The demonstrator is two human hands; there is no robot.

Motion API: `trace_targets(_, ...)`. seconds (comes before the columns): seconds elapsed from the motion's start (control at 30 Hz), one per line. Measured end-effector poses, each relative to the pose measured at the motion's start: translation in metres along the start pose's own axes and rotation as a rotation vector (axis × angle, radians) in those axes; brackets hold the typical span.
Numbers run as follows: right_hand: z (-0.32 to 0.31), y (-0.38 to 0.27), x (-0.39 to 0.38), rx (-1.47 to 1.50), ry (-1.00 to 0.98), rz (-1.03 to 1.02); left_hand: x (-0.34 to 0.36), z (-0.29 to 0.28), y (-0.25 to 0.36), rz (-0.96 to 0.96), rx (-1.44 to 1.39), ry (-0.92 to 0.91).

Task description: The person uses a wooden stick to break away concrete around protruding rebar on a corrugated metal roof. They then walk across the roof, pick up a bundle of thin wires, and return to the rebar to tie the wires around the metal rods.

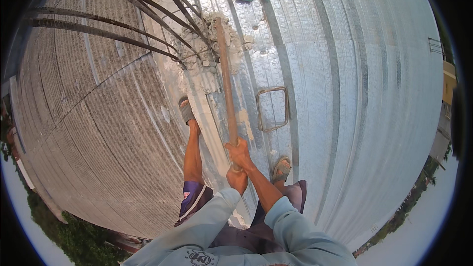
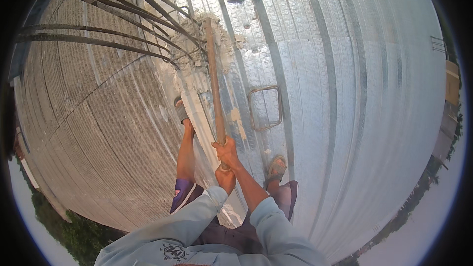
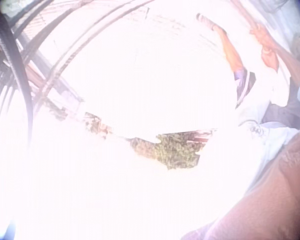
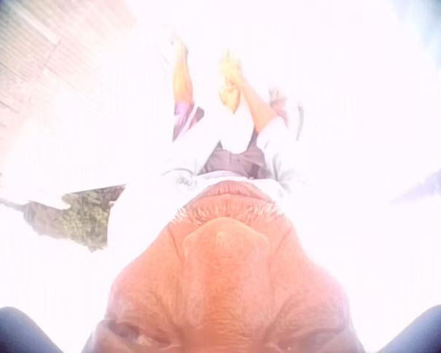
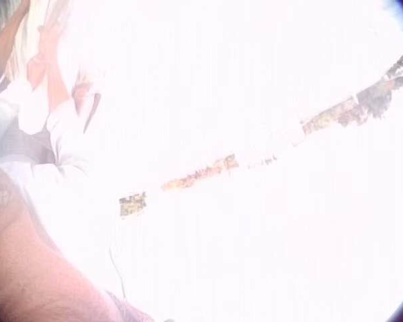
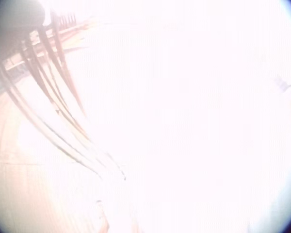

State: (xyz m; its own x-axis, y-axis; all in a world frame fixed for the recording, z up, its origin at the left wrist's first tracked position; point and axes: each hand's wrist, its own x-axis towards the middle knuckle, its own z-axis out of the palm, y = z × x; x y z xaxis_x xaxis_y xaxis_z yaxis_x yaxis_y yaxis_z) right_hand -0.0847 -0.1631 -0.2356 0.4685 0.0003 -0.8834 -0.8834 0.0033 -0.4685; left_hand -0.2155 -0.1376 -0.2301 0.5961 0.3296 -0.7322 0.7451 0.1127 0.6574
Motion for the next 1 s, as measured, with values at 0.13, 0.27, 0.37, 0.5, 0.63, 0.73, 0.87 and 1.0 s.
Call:
trace_targets(0.13, 0.003, 0.000, 0.041, -0.021, -0.047, 0.042, 0.038, 0.011, -0.003, -0.005, -0.169, -0.033)
trace_targets(0.27, -0.006, -0.006, 0.060, 0.033, -0.080, 0.045, 0.050, 0.028, 0.010, -0.121, -0.259, -0.039)
trace_targets(0.37, -0.012, -0.007, 0.057, -0.046, -0.073, 0.048, 0.044, 0.036, 0.020, -0.197, -0.287, -0.034)
trace_targets(0.5, -0.018, -0.022, 0.056, -0.051, -0.048, 0.132, 0.040, 0.039, 0.030, -0.181, -0.265, -0.132)
trace_targets(0.63, -0.033, -0.050, 0.046, -0.069, -0.078, 0.150, 0.035, 0.040, 0.066, -0.531, -0.339, -0.328)
trace_targets(0.73, -0.034, -0.067, 0.032, -0.119, -0.057, 0.171, 0.020, 0.041, 0.106, -0.574, -0.427, -0.264)
trace_targets(0.87, -0.019, -0.093, 0.004, -0.159, -0.026, 0.181, 0.009, 0.021, 0.125, -0.628, -0.413, -0.254)
trace_targets(1.0, -0.016, -0.119, -0.018, -0.147, -0.094, 0.127, 0.001, 0.013, 0.159, -0.678, -0.333, -0.265)
